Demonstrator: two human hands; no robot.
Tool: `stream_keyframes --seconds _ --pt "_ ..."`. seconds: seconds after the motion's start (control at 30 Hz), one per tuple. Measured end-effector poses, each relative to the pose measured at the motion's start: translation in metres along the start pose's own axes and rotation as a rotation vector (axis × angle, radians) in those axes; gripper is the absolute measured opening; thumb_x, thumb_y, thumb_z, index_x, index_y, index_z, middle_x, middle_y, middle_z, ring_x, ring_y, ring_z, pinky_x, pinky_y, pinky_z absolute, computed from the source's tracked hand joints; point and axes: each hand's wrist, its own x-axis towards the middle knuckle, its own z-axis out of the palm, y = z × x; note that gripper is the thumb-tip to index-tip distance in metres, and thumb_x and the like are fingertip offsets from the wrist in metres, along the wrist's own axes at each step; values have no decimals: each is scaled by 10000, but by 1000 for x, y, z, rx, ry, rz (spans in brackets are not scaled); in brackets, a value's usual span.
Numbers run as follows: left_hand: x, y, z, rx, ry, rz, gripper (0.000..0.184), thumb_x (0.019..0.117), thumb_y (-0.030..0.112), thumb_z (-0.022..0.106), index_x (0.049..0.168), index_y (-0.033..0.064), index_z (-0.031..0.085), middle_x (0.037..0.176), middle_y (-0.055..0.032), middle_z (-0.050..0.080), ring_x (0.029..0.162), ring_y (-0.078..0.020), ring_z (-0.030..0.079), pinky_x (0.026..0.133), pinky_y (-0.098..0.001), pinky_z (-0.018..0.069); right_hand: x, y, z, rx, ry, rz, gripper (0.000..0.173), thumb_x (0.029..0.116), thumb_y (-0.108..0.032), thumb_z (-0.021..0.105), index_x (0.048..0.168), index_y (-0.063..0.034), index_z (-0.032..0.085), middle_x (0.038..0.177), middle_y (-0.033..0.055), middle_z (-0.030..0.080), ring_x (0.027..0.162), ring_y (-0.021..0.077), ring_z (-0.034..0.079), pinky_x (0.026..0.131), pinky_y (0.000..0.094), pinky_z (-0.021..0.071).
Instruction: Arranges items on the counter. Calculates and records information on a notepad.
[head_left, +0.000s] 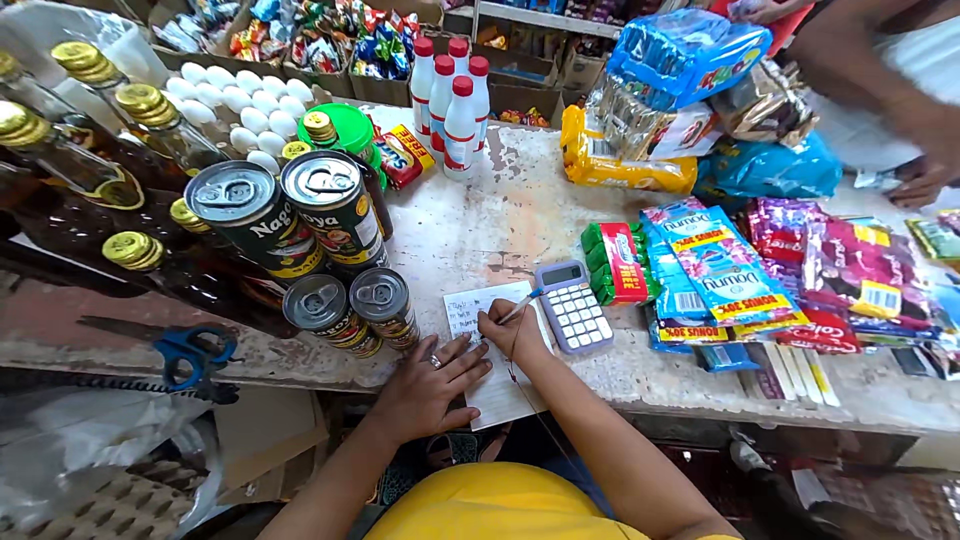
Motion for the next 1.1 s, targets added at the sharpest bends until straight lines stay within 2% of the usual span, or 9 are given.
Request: stream_keyframes --seconds 0.33,0.53,0.63,0.7,0.87,0.97,1.03,1.1 --pt "0 -1 -1 17 -5 2 677 1013 685 220 1479 300 525 1587 72 465 1502 -231 374 1159 -562 320 1 1 -1 -36 11 -18 308 904 -93 667 635 -73 518 536 -38 456 500 28 430 506 236 359" --pt "-2 -2 2 48 65 29 676 1013 675 219 1451 291 562 1541 75 522 1408 -201 484 1071 -470 383 1 2 1 57 26 0 323 922 -104 708 647 -63 544 544 -35 502 500 18 464 514 214 402" --pt "-4 -2 3 64 108 46 674 1010 671 231 1415 275 597 1506 61 561 1351 -194 533 1035 -451 404 -1 2 2 23 -7 -13 319 905 -110 674 629 -73 519 540 -47 470 504 17 440 515 228 371" --pt "-4 -3 4 67 118 52 673 1008 672 239 1411 272 600 1507 58 560 1346 -188 533 1032 -442 397 1 2 0 44 12 -13 331 908 -90 669 623 -90 500 528 -53 459 491 12 434 501 219 365" --pt "-4 -3 4 79 119 51 691 995 698 247 1409 274 604 1508 63 559 1349 -180 531 1034 -435 396 0 9 0 -18 18 -110 318 917 -98 641 631 -61 509 537 -33 447 508 33 431 514 239 357" --pt "-5 -2 4 90 123 44 756 921 796 337 1393 277 619 1500 66 567 1341 -175 542 1025 -441 413 -2 10 1 37 52 -103 325 918 -99 653 626 -70 515 534 -46 456 501 7 433 505 208 365" --pt "-4 -2 4 91 119 43 833 820 867 436 1384 285 627 1493 57 574 1331 -186 555 1010 -460 437 -4 8 2 -12 82 -117 297 924 -94 621 646 -37 532 551 -10 466 526 50 453 527 250 379" --pt "-3 0 3 83 95 43 872 729 875 548 1390 309 614 1498 45 568 1325 -212 562 995 -493 456 -8 10 -2 2 172 -155 287 926 -93 612 655 -23 548 564 8 487 540 69 476 541 267 400"
